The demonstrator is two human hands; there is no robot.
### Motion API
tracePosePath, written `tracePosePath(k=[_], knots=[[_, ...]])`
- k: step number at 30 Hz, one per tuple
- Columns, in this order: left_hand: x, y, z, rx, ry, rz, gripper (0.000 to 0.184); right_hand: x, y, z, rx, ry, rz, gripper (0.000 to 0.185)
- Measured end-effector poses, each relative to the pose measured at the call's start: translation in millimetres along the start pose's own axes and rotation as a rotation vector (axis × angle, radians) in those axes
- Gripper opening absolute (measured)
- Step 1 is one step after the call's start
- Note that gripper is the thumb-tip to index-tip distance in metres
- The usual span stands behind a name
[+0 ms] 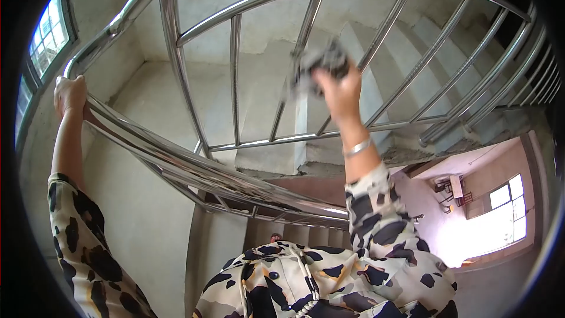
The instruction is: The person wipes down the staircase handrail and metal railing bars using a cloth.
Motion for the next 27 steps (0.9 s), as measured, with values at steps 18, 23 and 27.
tracePosePath(k=[18,23,27], knots=[[-13,-18,-18,0.016,0.029,-0.027,0.052,-225,-118,45,-0.127,-0.189,0.338,0.051],[-14,-22,-20,0.035,-0.029,-0.040,0.048,-232,-155,42,0.031,-0.561,0.331,0.046],[-15,-22,-20,0.047,-0.043,-0.032,0.050,-257,-169,59,0.010,-0.007,0.988,0.026]])
Point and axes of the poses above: each hand's wrist, its own y-axis towards the middle knuckle, its own z-axis out of the palm, x = y × z, the point moved 9 cm from there along y, towards the middle knuckle, and after that the axes turned 2 degrees about x, right-handed, at the moved point
